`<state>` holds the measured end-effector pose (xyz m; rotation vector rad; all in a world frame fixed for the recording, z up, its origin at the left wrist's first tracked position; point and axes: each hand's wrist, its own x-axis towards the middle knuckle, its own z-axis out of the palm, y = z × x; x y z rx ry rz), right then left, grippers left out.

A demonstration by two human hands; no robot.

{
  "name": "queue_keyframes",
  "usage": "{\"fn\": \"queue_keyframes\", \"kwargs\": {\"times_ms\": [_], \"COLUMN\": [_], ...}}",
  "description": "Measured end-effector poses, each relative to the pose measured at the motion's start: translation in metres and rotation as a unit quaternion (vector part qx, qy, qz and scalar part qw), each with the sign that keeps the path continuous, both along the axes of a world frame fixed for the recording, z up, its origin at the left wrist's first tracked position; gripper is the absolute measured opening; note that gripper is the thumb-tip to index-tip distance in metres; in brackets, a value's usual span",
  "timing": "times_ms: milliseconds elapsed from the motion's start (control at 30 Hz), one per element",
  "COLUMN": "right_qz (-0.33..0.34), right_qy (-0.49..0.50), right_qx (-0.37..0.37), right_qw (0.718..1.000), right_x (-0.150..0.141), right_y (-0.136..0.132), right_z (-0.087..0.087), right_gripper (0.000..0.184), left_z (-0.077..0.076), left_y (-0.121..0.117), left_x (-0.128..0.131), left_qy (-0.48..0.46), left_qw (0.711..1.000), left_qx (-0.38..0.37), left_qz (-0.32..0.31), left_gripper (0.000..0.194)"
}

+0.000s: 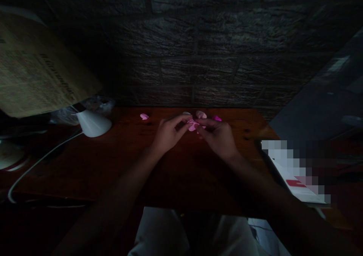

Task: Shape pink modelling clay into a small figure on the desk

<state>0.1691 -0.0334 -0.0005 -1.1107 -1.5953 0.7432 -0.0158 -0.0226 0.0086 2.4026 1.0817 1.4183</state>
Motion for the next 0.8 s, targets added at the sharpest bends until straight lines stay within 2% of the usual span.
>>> {"fn": "queue_keyframes", "kwargs": {"times_ms": [100,267,500,633,800], "right_qz": [0.000,-0.002,0.021,0.053,0.054], "right_qy": [-0.035,-0.039,-0.047,-0.015,0.005], "right_qx": [0.032,0.045,0.019,-0.015,-0.008], "right_qw": [0.999,0.998,0.999,0.998,0.998], "right_x": [0.0000,-0.0010,-0.0027,-0.0043,-0.0035], "right_y": [-0.0016,-0.0018,-0.0015,-0.0009,-0.0006], "right_z": [0.0014,0.0006,-0.0017,-0.0036,-0.0044], "right_gripper": [0.023,0.021,0.024,0.023,0.023], "left_z": [-0.0006,-0.0009,-0.0005,0.0001,-0.0016], "left_y": [-0.0004,0.0012,-0.0019,-0.0050,-0.0034], "left_x": [-0.0003,-0.0008,0.0001,0.0030,0.0038], "left_qy": [0.016,0.027,0.032,0.036,0.031], "left_qw": [0.999,0.996,0.997,0.996,0.998], "left_qx": [0.038,0.081,0.070,0.078,0.055], "left_qz": [0.004,-0.018,0.020,0.012,0.005], "left_gripper": [0.023,0.016,0.013,0.013,0.023]}}
